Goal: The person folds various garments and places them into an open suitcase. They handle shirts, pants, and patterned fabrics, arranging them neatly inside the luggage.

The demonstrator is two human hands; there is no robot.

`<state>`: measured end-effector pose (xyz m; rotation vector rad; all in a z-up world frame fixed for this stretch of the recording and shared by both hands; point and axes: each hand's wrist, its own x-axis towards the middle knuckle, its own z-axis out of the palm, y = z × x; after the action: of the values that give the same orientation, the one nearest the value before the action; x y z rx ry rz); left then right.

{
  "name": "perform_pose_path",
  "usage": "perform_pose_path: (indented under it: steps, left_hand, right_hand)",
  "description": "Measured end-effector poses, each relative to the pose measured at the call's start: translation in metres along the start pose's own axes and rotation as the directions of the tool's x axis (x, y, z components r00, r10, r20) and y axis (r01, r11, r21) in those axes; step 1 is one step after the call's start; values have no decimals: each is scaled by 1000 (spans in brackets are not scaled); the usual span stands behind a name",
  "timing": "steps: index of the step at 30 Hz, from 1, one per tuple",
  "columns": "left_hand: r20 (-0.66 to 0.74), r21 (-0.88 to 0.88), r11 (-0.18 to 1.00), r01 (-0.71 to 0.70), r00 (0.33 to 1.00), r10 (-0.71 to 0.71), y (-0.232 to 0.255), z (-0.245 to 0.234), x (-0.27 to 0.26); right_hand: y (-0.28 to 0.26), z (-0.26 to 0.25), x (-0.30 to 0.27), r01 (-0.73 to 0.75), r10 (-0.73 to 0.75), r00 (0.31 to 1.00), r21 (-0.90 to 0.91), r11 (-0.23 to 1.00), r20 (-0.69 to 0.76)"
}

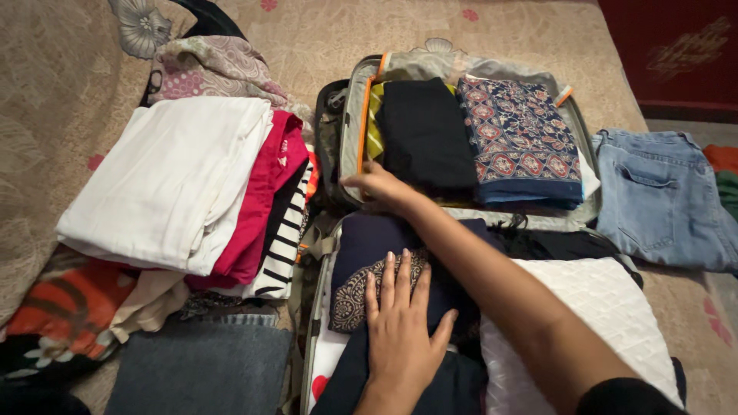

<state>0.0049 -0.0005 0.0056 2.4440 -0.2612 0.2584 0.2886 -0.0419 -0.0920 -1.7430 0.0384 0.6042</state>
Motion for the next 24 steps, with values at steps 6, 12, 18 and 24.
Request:
perform_pose_path:
  steps: [6, 12, 18, 24]
  left_hand:
    - [23, -31, 999, 6, 1000, -5, -1, 0, 0]
    - [32, -41, 999, 11, 999, -9, -3, 1, 1]
    - [-6, -44, 999, -15, 1000, 15, -2, 2, -2]
    - [-2, -39, 999, -11, 1000, 11, -3, 2, -1]
  right_hand:
    - [14, 15, -7, 478, -470, 862, -5, 878, -191]
    - [-10, -18, -46, 458, -825, 488, -721, 520, -285]
    - [12, -116, -28, 407, -734, 524, -630, 661, -432]
    - [28, -146, 21, -34, -611, 520, -729, 684, -597]
